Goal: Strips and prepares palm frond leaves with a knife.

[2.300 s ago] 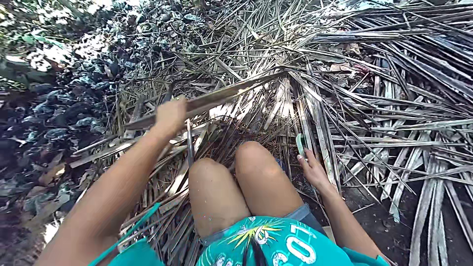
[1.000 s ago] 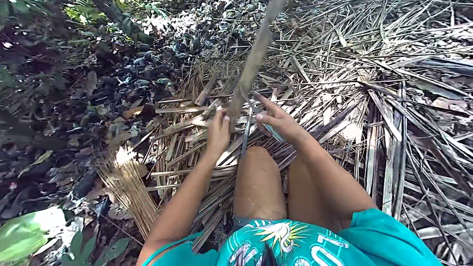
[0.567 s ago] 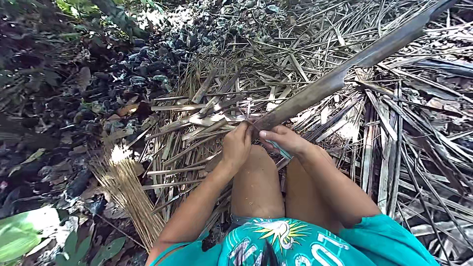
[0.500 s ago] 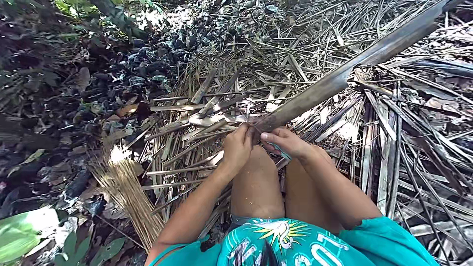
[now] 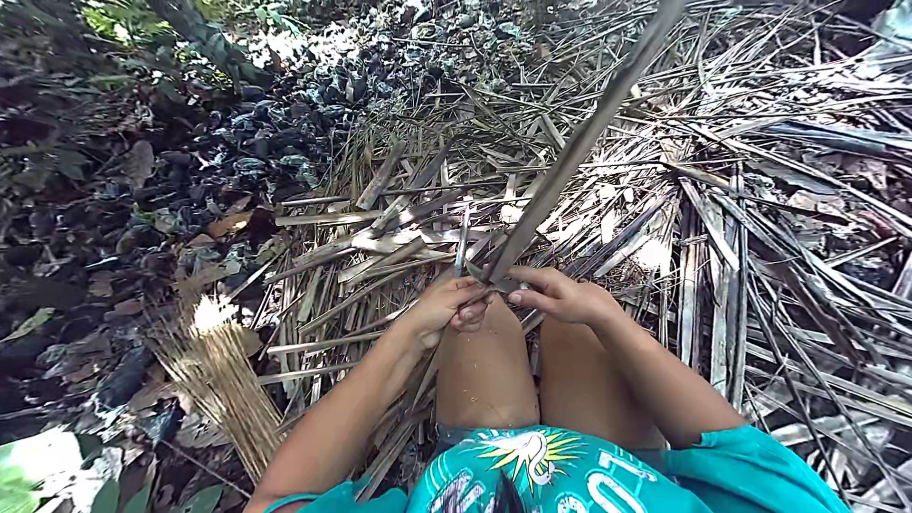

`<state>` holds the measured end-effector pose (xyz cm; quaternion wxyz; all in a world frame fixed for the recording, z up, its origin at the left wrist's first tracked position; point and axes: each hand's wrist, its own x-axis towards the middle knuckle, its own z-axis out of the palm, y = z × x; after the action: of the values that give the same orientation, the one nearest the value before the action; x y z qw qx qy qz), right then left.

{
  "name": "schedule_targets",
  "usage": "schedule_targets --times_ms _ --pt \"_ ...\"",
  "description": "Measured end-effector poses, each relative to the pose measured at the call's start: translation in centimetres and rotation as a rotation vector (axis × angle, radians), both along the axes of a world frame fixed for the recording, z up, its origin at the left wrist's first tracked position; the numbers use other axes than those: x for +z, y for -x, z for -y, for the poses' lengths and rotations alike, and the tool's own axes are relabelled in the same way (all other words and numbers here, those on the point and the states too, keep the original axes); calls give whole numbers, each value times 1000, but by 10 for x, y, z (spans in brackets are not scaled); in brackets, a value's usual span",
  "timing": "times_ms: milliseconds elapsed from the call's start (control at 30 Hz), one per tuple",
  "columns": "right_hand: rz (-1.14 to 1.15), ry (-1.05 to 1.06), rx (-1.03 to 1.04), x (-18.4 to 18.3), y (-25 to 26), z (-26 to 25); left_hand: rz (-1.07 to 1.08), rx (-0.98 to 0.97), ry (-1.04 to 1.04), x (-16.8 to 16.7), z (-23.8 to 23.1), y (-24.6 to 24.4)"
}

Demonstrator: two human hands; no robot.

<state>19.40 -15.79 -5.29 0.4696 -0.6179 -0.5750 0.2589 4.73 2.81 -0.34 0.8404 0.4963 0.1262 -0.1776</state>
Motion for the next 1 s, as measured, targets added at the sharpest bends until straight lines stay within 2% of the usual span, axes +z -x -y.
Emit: schedule_targets --times_ms 100,267,367,467,600,700,800,1000 --pt "269 34 -289 -1 -4 -7 -46 4 -144 -8 -12 -5" --pt "-6 269 -750 5 -87 -3 -139 -65 -517 -35 -62 19" --pt "-26 372 -965 0 -138 14 -206 -79 -821 -61 -119 49" --pt "5 487 -1015 -1 -161 24 -269 -46 -1075 -76 -169 70" --pt "41 604 -991 5 -158 1 -236 -30 -1282 -80 -201 63" --pt "43 627 -1050 7 -165 -11 -295 -64 -1405 -88 -225 63" --pt "-4 609 -1143 9 -190 11 -402 -70 -1461 -102 -266 96" --pt "2 589 -1280 22 -229 58 -493 74 -1594 -94 -309 142"
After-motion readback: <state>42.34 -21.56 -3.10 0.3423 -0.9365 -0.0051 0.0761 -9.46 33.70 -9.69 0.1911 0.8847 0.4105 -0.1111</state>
